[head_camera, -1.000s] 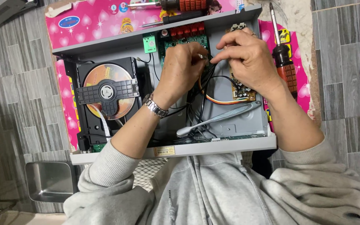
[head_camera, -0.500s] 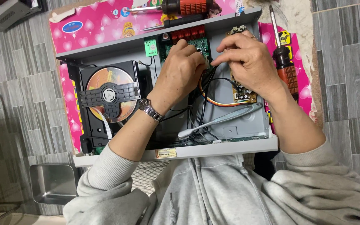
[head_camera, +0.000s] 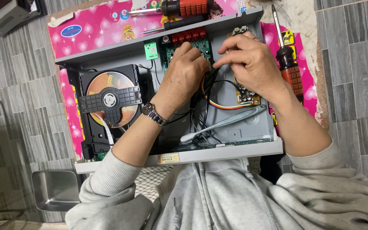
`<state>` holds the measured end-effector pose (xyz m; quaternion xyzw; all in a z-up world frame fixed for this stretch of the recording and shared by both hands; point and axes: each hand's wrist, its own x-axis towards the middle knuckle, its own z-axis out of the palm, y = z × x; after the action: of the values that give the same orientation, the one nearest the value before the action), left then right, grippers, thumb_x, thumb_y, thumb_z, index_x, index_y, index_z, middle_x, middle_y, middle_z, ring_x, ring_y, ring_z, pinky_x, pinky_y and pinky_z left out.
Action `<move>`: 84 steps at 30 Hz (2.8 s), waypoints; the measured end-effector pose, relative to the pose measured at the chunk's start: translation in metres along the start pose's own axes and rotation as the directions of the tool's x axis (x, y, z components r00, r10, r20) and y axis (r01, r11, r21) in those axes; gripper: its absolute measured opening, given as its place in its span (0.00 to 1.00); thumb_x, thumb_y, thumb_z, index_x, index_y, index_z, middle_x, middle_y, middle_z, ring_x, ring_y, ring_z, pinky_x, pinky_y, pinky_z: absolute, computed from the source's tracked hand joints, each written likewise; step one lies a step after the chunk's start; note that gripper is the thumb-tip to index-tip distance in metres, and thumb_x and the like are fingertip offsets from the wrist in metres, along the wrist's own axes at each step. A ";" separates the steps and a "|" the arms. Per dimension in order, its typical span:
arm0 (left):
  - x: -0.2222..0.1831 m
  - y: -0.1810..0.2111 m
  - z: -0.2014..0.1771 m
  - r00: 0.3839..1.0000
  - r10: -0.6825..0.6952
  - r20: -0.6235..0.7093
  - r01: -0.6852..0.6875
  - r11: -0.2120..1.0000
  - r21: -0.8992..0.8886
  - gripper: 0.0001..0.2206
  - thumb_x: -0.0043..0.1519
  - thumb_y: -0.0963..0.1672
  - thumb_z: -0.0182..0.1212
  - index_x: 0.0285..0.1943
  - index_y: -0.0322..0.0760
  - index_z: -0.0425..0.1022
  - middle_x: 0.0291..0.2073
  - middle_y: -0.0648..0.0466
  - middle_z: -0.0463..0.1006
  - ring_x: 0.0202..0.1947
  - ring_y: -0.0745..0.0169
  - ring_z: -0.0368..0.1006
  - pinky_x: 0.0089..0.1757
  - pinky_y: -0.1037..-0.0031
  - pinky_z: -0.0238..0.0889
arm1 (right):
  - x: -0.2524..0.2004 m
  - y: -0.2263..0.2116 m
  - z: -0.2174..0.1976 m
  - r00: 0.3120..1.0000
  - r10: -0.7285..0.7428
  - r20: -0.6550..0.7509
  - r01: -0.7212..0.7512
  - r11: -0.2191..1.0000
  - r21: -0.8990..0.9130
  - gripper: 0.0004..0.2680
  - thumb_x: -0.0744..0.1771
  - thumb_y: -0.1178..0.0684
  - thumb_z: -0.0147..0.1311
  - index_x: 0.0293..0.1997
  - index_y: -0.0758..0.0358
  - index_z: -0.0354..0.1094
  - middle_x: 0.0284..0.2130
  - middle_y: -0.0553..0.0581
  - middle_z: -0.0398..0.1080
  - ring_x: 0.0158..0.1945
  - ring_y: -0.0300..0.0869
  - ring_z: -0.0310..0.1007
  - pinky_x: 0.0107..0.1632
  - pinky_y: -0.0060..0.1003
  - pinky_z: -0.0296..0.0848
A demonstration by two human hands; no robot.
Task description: Repairing an electronic device by connecting internal wiring and cleaning the circuit board with a brush
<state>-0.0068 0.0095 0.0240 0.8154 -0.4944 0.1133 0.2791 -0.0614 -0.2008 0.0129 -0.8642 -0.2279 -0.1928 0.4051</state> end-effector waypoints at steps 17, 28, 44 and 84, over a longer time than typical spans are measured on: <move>0.022 -0.012 0.028 0.972 0.076 0.223 -0.128 0.965 0.228 0.15 0.49 0.35 0.59 0.17 0.45 0.59 0.16 0.58 0.62 0.26 0.59 0.57 0.33 0.68 0.53 | 0.006 -0.011 -0.002 0.997 0.023 -0.072 -0.021 0.999 0.028 0.11 0.62 0.74 0.47 0.38 0.70 0.75 0.39 0.62 0.75 0.43 0.50 0.73 0.50 0.43 0.68; 0.017 -0.021 -0.007 0.982 -0.068 0.175 0.097 0.981 -0.167 0.07 0.53 0.35 0.66 0.27 0.39 0.75 0.23 0.54 0.71 0.30 0.52 0.61 0.33 0.67 0.55 | 0.007 -0.014 -0.006 0.997 0.037 -0.069 -0.034 0.998 0.044 0.11 0.65 0.74 0.48 0.42 0.69 0.75 0.39 0.62 0.75 0.44 0.51 0.74 0.50 0.41 0.69; 0.004 -0.017 0.000 0.990 -0.089 0.112 0.110 0.972 -0.207 0.06 0.55 0.35 0.67 0.30 0.37 0.78 0.26 0.54 0.75 0.28 0.56 0.59 0.34 0.69 0.55 | 0.001 -0.002 -0.003 0.999 -0.044 0.028 0.045 0.998 -0.046 0.16 0.63 0.77 0.47 0.38 0.61 0.80 0.41 0.63 0.72 0.43 0.52 0.69 0.47 0.43 0.64; 0.026 -0.019 0.011 0.965 0.058 0.256 -0.070 0.997 0.038 0.12 0.39 0.33 0.53 0.14 0.44 0.62 0.16 0.55 0.65 0.18 0.54 0.58 0.38 0.69 0.56 | 0.002 -0.009 -0.004 1.000 -0.008 -0.016 0.008 1.000 -0.017 0.12 0.62 0.76 0.46 0.38 0.70 0.76 0.40 0.62 0.73 0.40 0.51 0.68 0.47 0.41 0.66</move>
<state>0.0215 -0.0097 0.0204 0.8131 -0.5494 0.0282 0.1903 -0.0651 -0.1986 0.0219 -0.8650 -0.2265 -0.2035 0.3987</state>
